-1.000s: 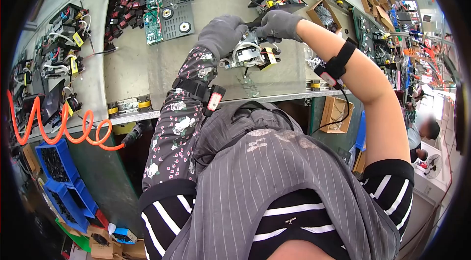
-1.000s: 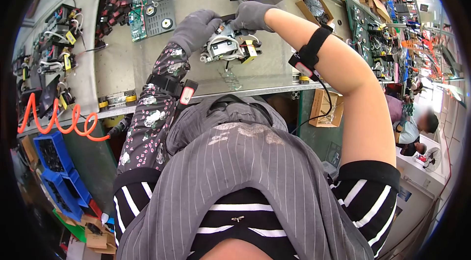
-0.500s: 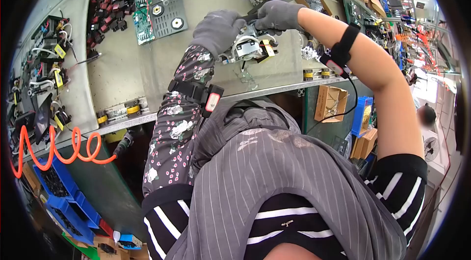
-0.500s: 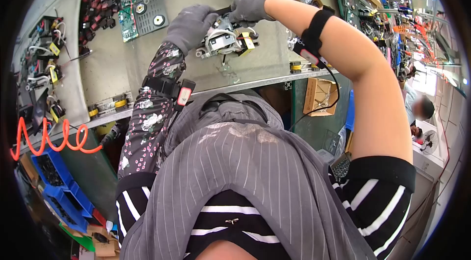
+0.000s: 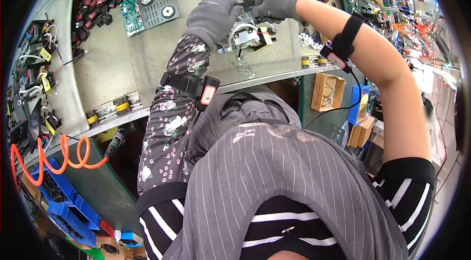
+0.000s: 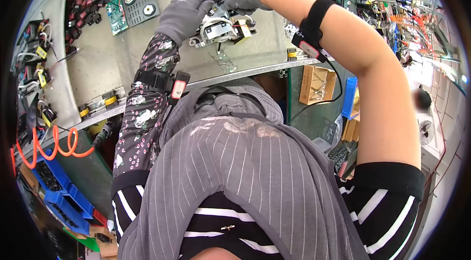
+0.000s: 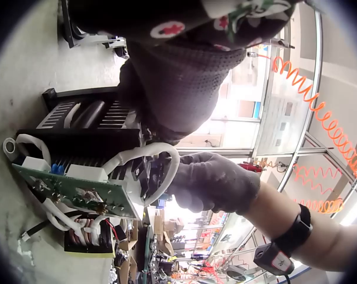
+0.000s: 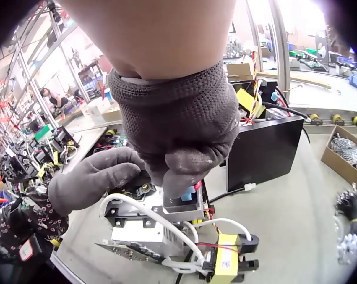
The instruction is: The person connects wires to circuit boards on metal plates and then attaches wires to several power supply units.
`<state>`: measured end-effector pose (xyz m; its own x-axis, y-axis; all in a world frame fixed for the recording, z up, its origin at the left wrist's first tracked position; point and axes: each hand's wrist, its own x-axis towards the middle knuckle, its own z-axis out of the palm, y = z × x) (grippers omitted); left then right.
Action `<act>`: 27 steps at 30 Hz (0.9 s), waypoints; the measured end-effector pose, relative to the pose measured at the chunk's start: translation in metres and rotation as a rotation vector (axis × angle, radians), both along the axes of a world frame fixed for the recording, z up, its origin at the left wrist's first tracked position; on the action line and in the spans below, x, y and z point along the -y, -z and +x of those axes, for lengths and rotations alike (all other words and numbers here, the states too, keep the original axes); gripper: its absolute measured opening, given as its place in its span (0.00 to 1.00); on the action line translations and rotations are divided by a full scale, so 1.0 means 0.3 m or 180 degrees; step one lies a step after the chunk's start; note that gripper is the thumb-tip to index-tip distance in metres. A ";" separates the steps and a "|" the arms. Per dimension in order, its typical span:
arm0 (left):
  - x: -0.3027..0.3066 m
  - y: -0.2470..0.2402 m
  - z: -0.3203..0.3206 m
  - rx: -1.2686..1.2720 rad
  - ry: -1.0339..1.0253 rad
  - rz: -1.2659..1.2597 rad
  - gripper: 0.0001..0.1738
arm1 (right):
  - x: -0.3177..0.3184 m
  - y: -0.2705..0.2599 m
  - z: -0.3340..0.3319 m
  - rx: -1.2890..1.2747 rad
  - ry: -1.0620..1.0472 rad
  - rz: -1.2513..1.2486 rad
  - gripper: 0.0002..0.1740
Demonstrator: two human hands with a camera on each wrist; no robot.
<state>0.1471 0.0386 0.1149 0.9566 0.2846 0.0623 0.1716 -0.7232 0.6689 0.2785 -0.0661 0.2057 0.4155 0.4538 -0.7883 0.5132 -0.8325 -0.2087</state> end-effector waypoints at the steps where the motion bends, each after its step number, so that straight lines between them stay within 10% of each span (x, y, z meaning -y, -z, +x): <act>1: -0.001 0.002 0.002 -0.0014 -0.0009 -0.0011 0.19 | 0.002 0.008 -0.014 0.0428 -0.0448 0.0063 0.14; 10: -0.011 -0.012 -0.001 -0.0036 -0.0062 0.0013 0.20 | 0.002 0.003 0.002 0.0734 -0.0954 0.0071 0.16; 12: -0.017 -0.028 0.001 -0.0201 0.0104 -0.0197 0.20 | 0.025 0.018 0.048 -0.0344 0.0260 0.0295 0.12; 16: -0.004 -0.019 0.013 -0.0272 0.0130 -0.0128 0.20 | 0.051 0.041 0.061 -0.0658 0.0604 0.0389 0.11; 24: -0.002 -0.071 0.035 -0.1037 0.0123 -0.0153 0.23 | 0.003 0.106 -0.001 0.1577 -0.2330 0.0038 0.15; 27: 0.010 -0.076 0.028 -0.1086 0.0027 0.0058 0.25 | 0.030 0.081 -0.012 0.1343 -0.1333 0.0414 0.17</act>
<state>0.1556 0.0355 0.1377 0.9256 0.2783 -0.2566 0.3771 -0.7369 0.5610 0.2750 -0.0751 0.1815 0.4453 0.7278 -0.5215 0.8522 -0.5231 -0.0024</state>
